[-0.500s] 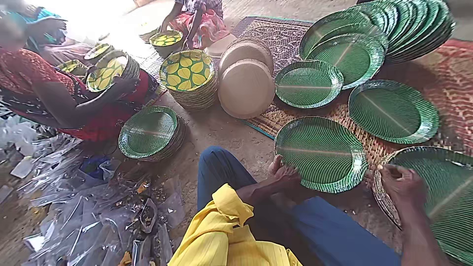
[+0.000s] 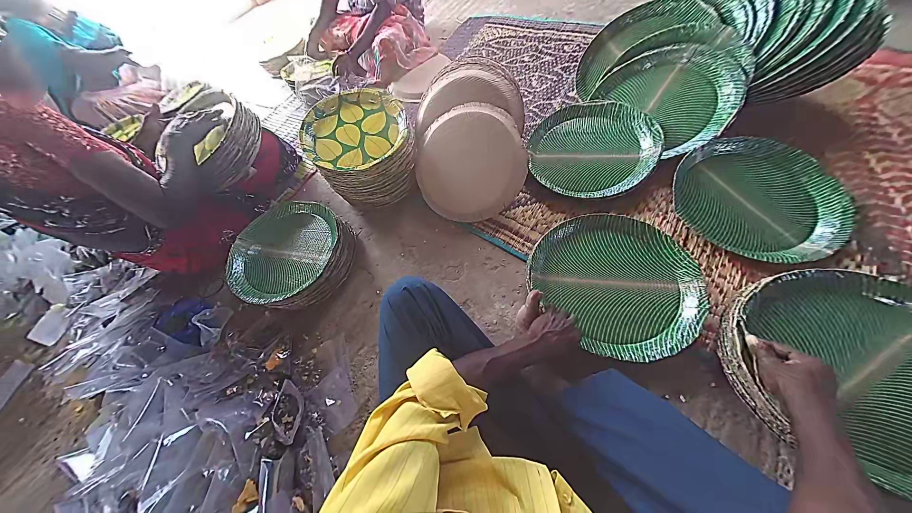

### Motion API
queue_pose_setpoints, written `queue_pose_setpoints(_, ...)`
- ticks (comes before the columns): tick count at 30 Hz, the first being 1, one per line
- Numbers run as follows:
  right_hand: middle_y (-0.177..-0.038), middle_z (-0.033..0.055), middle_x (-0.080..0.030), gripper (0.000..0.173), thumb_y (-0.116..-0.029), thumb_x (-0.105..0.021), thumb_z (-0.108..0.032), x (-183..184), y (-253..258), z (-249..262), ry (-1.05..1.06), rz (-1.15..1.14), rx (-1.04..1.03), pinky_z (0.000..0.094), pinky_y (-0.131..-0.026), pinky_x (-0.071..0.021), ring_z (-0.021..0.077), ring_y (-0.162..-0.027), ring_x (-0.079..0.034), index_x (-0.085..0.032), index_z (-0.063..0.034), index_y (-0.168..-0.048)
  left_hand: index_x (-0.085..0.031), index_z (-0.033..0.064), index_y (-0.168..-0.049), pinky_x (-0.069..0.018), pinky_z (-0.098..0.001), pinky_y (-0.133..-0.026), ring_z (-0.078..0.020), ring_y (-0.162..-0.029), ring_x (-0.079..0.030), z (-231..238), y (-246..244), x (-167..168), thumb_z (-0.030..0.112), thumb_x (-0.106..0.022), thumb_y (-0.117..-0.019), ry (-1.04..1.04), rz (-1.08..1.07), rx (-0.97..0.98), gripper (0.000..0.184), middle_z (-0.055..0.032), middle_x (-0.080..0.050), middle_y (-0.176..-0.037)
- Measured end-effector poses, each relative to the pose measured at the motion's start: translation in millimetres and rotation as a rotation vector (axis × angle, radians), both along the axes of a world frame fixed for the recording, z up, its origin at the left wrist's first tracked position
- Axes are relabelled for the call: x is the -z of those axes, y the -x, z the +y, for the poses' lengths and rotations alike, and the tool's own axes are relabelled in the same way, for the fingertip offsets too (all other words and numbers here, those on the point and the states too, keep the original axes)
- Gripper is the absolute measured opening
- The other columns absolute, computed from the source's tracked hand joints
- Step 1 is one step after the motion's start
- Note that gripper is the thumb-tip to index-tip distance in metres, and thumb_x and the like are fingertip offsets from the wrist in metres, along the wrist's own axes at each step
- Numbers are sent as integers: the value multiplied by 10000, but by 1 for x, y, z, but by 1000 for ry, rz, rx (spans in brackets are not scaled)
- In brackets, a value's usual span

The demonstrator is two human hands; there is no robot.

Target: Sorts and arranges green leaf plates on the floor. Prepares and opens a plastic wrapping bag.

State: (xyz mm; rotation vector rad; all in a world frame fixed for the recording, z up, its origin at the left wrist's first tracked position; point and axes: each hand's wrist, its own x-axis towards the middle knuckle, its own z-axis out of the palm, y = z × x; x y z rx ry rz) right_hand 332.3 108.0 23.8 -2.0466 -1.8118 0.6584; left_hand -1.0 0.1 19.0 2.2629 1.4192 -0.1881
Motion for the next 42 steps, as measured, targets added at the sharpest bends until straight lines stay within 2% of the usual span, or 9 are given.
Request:
queue_pose_setpoints(6,-1263,356,-635,323,-1063,-510,-154,-15,15,0,114,-235,54,693,-1018,-420,519,-1227,-593,-673,69,-1230,-637,-36,-1267,-377,-603,-1140,-434,-1306,-548,-1,-6,16,97,-473,-1058,-10,-59,-37,297,-250,-608,-1351)
queue_pose_setpoints(10,-1294,304,-643,308,-1024,-527,-91,-34,24,3,8,-174,76,619,-1072,-425,451,-1251,-598,-676,52,-1253,-634,-36,-1263,-384,-622,-1114,-453,-1269,-563,3,-6,20,112,-477,-1054,-8,-75,-21,300,-266,-622,-1297)
queue_pose_setpoints(15,-1110,279,-689,217,-990,-577,-4,-26,100,-16,-278,4,-372,623,-906,-528,444,-1024,-680,-740,50,-1123,-694,-8,-1228,-442,-533,-1092,-379,-1208,-636,3,-2,18,124,-454,-1067,-369,-445,0,317,-208,-689,-1237)
queue_pose_setpoints(18,-1243,261,-676,269,-1015,-539,-43,-12,156,-46,110,-147,-700,561,-1054,-469,420,-1201,-635,-702,51,-1207,-713,23,-1239,-443,-514,-1109,-346,-1225,-649,0,-2,11,119,-514,-1026,-557,-564,-46,307,-176,-701,-1275)
queue_pose_setpoints(22,-1252,271,-670,304,-990,-584,-98,-2,166,-53,275,-118,-871,550,-1081,-451,410,-1221,-626,-673,72,-1226,-628,94,-1393,-330,-536,-1193,-359,-1382,-517,2,4,12,179,-498,-1039,-333,-350,-136,386,-176,-597,-1434)
queue_pose_setpoints(27,-1129,236,-714,230,-988,-672,-131,-13,81,-9,-143,55,-383,560,-967,-540,375,-1048,-697,-742,26,-1141,-625,-17,-1281,-408,-614,-1090,-445,-1300,-542,9,-3,20,179,-516,-1046,-51,-116,-18,324,-254,-606,-1326)
queue_pose_setpoints(31,-1290,279,-636,440,-1007,-680,-284,-17,26,-1,-80,-80,90,605,-1015,-478,438,-1168,-631,-638,15,-1327,-641,-20,-1248,-411,-604,-1082,-438,-1243,-585,9,-7,21,208,-483,-1070,-52,-162,66,330,-253,-644,-1251)
queue_pose_setpoints(34,-1314,283,-633,507,-996,-697,-319,-8,19,-7,97,-111,103,594,-1086,-433,439,-1250,-593,-620,27,-1358,-647,-25,-1265,-418,-585,-1079,-426,-1224,-606,7,-6,16,207,-451,-1077,-81,-235,78,357,-252,-661,-1234)
queue_pose_setpoints(42,-1194,237,-712,335,-1030,-651,-274,12,8,4,27,-12,128,606,-1026,-477,405,-1143,-665,-725,-20,-1235,-652,2,-1271,-424,-563,-1076,-397,-1226,-608,5,-5,21,190,-432,-1064,-156,-255,57,356,-225,-666,-1234)
